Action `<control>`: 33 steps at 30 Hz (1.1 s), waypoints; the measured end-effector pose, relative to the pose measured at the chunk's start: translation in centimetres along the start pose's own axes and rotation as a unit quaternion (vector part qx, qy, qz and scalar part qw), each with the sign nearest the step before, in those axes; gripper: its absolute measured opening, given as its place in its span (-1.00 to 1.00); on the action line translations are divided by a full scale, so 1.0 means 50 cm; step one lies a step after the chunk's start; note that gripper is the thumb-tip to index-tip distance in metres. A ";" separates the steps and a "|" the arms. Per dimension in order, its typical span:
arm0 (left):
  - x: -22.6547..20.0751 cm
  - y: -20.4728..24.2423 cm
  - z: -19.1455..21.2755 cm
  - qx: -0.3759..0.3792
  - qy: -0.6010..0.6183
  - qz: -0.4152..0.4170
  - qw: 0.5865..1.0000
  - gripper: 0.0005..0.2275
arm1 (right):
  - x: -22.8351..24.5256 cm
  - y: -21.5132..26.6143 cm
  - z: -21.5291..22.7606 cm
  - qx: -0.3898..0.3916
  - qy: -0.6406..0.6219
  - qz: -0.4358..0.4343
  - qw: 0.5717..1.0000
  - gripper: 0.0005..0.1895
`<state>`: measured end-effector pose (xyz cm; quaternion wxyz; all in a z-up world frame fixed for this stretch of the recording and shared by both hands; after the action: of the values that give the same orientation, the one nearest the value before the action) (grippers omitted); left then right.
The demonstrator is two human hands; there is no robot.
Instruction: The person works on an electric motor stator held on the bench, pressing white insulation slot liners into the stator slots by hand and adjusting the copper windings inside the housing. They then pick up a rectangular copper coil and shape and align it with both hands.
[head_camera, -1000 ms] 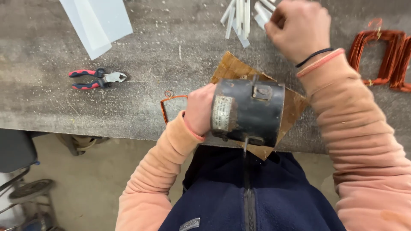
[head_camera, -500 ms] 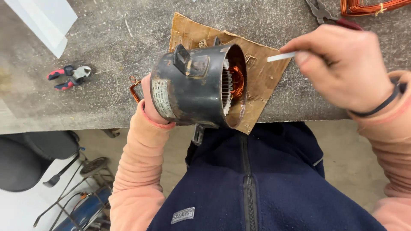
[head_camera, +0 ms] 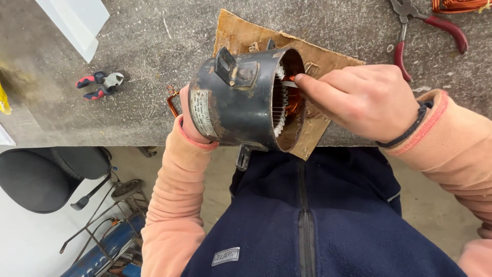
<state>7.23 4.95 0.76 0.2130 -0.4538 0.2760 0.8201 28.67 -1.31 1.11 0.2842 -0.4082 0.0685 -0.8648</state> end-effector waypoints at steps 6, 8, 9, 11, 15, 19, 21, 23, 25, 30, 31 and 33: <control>-0.001 0.006 -0.003 0.013 -0.088 -0.040 0.995 -0.56 | 0.023 -0.021 0.015 -0.016 0.039 0.032 0.999 -0.69; 0.005 0.008 -0.002 0.012 -0.034 -0.050 0.998 -0.56 | 0.019 -0.024 0.009 -0.002 0.051 0.028 0.998 -0.68; 0.002 0.006 -0.001 0.011 -0.032 -0.050 0.998 -0.56 | 0.021 -0.028 0.010 -0.001 0.052 0.028 0.998 -0.68; 0.014 0.001 -0.004 0.035 0.012 0.015 0.999 -0.63 | 0.024 -0.036 0.013 -0.010 0.061 0.027 0.998 -0.70; -0.018 -0.006 0.001 0.021 -0.175 -0.061 0.982 -0.62 | 0.022 -0.039 0.003 0.015 0.085 0.044 0.995 -0.68; -0.003 0.007 0.009 0.002 -0.004 -0.027 1.000 -0.64 | 0.018 -0.051 -0.011 0.016 0.052 0.045 0.998 -0.69; -0.004 0.006 0.013 -0.011 0.067 -0.012 0.998 -0.66 | 0.011 -0.045 -0.024 0.015 0.034 0.035 0.999 -0.71; -0.028 0.004 0.015 -0.018 -0.034 -0.058 0.998 -0.66 | -0.015 -0.031 -0.039 0.015 -0.015 -0.043 0.999 -0.75; -0.032 0.006 0.017 -0.023 -0.064 -0.067 0.995 -0.66 | -0.003 -0.044 -0.022 -0.009 -0.046 -0.054 0.997 -0.75; 0.003 0.017 0.028 -0.075 -0.166 -0.089 0.979 -0.67 | -0.013 -0.039 -0.012 -0.042 -0.044 -0.090 0.994 -0.83; 0.010 0.015 0.033 -0.082 -0.168 -0.074 0.980 -0.68 | -0.013 -0.042 -0.013 -0.041 -0.050 -0.084 0.994 -0.85; 0.020 0.013 0.038 -0.087 -0.167 -0.059 0.980 -0.70 | -0.015 -0.046 -0.021 -0.038 -0.055 -0.082 0.994 -0.86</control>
<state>5.14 5.77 0.90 0.2637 -0.3430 0.1367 0.8911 27.28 0.88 0.71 0.2004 -0.4701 0.0517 -0.8580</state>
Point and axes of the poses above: each hand's wrist, its own y-axis away from the middle knuckle, its own z-axis out of the back of the hand, x = y × z, the point moved 7 cm from there along -y, towards the middle knuckle, and after that the axes turned 9 degrees about -y, right-handed, at the moved point
